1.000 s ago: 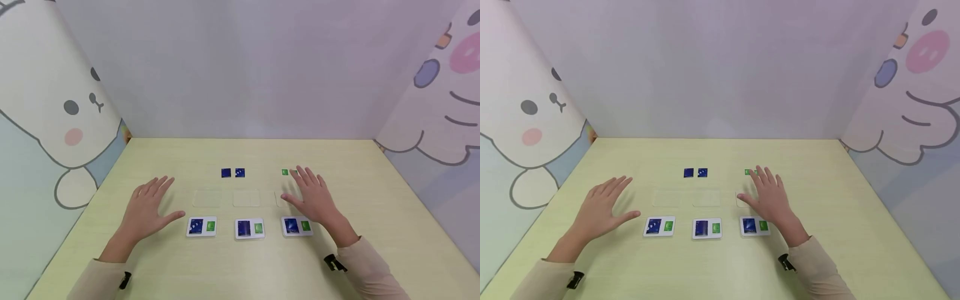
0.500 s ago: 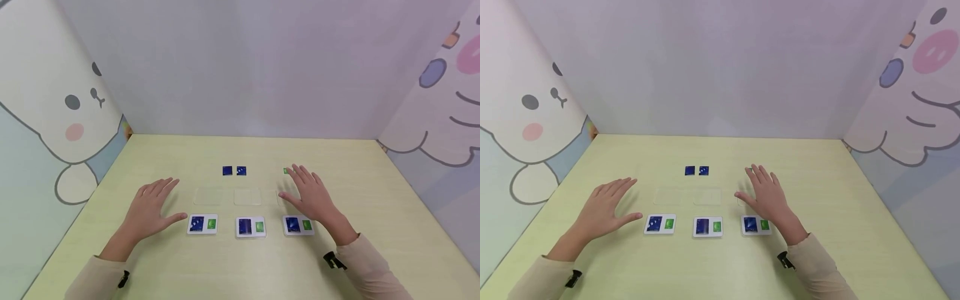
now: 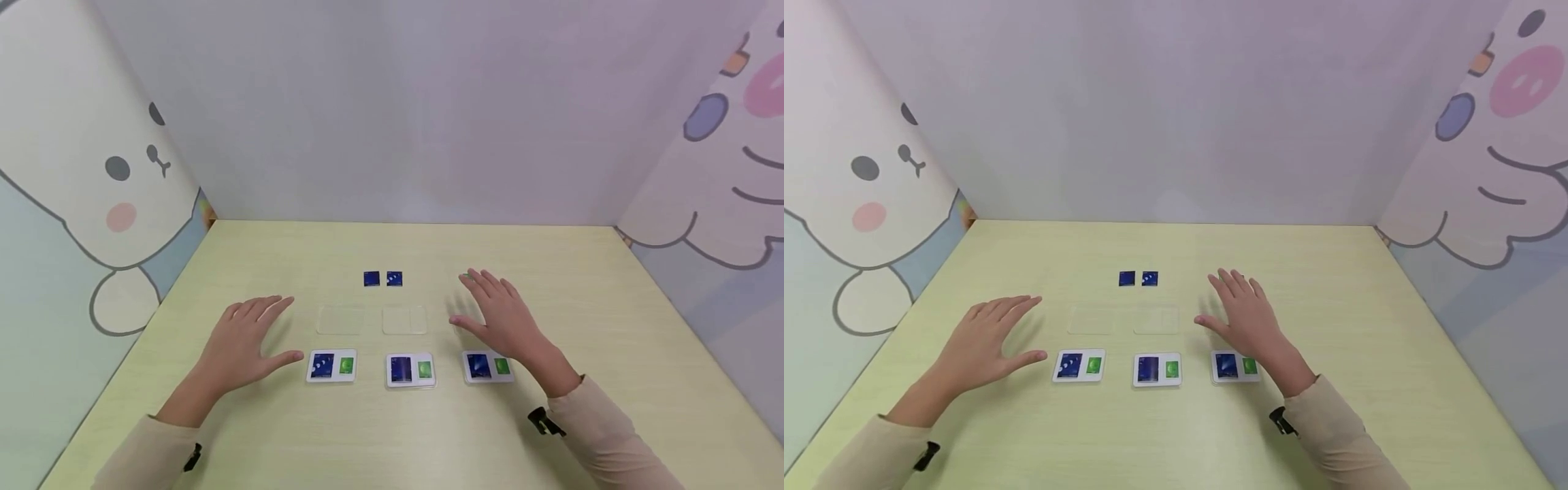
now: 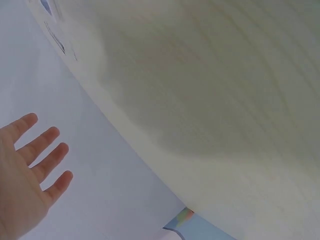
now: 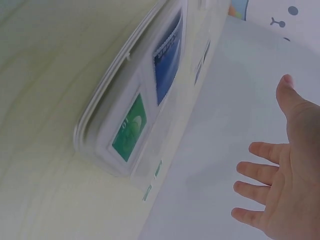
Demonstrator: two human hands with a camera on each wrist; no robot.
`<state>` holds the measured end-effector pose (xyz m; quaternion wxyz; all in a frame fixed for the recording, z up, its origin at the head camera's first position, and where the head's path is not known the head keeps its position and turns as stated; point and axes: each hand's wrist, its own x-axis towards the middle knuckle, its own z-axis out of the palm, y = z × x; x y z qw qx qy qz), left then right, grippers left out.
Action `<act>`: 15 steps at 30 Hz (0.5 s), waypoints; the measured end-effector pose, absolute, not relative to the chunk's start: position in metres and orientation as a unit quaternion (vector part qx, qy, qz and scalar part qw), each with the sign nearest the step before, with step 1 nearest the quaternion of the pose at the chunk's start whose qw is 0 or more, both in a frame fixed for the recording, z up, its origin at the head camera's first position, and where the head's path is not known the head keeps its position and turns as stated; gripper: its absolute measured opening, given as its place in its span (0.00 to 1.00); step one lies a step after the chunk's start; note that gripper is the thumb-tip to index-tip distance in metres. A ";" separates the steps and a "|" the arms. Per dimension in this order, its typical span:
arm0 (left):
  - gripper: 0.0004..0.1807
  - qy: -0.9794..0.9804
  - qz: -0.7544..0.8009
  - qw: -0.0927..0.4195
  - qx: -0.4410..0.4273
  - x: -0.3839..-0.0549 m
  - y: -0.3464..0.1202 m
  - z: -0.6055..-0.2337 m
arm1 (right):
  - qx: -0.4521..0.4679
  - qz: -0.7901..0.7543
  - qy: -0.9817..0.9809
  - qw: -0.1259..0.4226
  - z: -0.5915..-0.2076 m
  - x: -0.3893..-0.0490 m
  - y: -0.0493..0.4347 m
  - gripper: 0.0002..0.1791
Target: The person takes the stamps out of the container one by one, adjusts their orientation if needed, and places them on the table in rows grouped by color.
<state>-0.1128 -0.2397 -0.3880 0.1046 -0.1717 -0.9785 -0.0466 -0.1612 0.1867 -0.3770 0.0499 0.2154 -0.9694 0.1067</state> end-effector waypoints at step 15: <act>0.48 -0.979 -0.032 0.100 -0.172 -0.116 -0.242 -0.389 | 0.226 0.117 -0.966 0.038 -0.377 -0.164 0.175 0.41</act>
